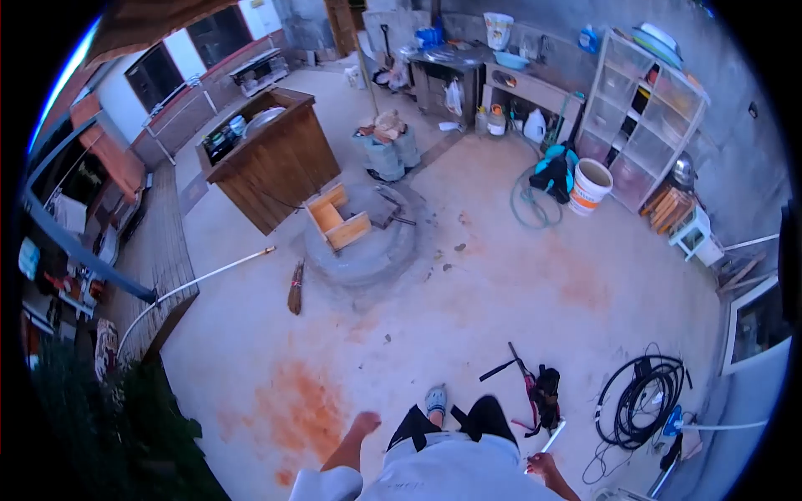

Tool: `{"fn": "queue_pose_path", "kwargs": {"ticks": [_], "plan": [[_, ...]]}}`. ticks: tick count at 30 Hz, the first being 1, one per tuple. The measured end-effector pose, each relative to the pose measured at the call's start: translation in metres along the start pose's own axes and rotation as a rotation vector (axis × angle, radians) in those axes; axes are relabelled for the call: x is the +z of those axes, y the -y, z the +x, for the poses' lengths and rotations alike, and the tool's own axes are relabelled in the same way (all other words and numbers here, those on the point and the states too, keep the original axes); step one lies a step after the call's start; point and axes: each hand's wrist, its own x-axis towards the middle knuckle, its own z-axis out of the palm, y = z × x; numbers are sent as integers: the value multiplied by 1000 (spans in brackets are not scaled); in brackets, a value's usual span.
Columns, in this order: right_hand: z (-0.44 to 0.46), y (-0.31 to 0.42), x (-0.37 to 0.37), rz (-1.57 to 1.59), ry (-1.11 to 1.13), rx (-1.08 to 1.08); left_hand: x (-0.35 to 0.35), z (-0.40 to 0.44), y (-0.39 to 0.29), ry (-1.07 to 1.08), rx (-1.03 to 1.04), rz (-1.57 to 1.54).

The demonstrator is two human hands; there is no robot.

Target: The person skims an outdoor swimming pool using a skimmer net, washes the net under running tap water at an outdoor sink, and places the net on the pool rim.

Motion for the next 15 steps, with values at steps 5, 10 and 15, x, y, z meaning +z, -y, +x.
{"fn": "queue_pose_path", "kwargs": {"ticks": [5, 10, 15], "plan": [[45, 59, -14, -124, 41, -50, -169, 110, 16, -505, 20, -778], [129, 182, -49, -25, 36, -1, -277, 182, 5, -533, -148, -804], [214, 319, -124, 115, 24, -110, -188, 213, 53, -188, 88, -522]]}}
